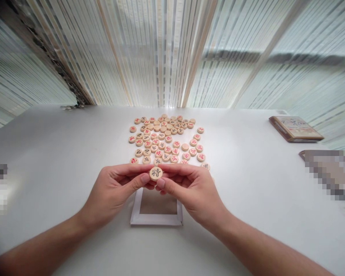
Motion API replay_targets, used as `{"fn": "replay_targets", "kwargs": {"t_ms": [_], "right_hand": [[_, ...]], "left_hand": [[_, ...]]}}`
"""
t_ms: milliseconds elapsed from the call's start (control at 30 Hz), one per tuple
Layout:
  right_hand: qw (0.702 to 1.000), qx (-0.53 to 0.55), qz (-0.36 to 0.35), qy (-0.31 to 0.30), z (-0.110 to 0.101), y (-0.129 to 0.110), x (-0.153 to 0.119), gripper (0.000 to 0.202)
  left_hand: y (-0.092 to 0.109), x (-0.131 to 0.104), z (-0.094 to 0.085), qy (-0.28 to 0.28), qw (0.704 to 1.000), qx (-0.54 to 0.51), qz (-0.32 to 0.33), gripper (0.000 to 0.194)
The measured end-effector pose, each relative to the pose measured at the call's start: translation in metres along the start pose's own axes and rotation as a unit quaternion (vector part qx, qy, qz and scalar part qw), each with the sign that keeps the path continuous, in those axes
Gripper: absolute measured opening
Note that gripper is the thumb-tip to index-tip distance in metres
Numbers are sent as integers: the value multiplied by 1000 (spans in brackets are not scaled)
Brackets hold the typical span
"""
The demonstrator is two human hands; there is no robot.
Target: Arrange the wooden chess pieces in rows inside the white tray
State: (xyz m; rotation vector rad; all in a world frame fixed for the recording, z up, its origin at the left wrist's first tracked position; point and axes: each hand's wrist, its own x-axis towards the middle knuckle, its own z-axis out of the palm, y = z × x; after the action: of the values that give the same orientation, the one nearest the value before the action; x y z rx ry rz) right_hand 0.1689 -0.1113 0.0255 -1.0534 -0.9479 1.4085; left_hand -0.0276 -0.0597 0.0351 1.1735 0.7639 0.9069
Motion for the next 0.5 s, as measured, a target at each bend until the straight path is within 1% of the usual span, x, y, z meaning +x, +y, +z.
{"fn": "replay_targets", "kwargs": {"t_ms": [233,367,500], "right_hand": [[999,3,-35,2,4,-3,-1,25],[999,-17,-51,0,5,-3,-1,23],[996,-57,-63,-22,4,-5,-1,10]], "left_hand": [[0,-1,-1,-3,1000,-14,-9,21],[-1,0,-1,-4,1000,-18,-4,22],[-1,0,-2,-9,1000,9,19,15]]}}
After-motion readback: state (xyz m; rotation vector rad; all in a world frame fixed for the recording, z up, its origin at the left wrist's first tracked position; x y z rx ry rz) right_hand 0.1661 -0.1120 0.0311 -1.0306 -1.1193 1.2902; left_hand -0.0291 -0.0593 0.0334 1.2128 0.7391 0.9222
